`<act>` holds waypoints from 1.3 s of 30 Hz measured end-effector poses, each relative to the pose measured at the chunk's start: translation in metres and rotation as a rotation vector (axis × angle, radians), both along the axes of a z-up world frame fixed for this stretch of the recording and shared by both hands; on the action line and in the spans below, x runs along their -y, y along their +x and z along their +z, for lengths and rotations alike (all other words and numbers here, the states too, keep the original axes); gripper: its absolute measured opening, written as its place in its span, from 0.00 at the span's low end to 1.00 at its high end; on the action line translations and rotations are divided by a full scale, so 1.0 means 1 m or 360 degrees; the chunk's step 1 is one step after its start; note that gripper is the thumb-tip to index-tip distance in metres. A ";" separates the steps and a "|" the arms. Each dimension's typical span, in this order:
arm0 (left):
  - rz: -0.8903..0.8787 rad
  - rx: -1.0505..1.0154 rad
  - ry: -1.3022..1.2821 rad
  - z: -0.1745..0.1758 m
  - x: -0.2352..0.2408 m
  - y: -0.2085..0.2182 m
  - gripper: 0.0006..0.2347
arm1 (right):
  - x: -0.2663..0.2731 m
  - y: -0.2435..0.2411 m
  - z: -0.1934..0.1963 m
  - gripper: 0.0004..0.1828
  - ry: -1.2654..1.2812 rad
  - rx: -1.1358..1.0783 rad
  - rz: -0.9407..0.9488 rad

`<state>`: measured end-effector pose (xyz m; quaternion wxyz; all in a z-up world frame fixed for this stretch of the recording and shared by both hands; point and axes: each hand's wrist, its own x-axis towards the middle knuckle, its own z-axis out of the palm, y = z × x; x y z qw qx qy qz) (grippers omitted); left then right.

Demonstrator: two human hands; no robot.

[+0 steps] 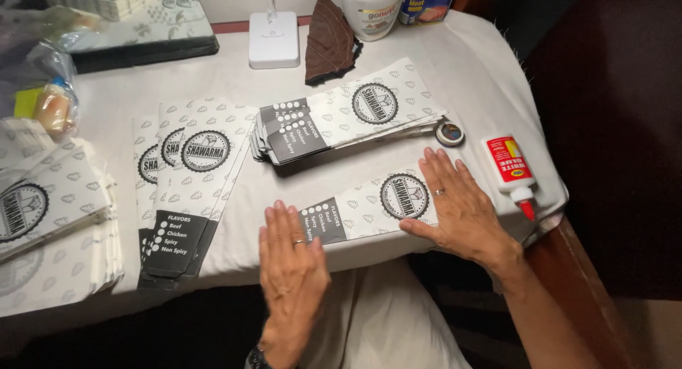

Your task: Applying glue to the edges of paper food wrappers and folding them to create a seal.

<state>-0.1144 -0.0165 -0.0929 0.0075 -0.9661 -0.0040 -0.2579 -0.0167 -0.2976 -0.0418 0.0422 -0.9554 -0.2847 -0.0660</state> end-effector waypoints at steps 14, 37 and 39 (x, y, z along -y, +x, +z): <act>0.0264 -0.0065 -0.0007 0.001 0.002 -0.003 0.30 | -0.009 -0.001 -0.002 0.71 -0.0471 0.0548 0.0019; -0.1011 0.0307 -0.0054 0.050 0.018 0.027 0.06 | -0.083 0.107 0.042 0.10 0.0580 0.0153 0.0688; -0.1049 0.0350 -0.0124 0.048 0.017 0.024 0.10 | -0.083 0.109 0.039 0.07 0.0538 0.0202 0.0597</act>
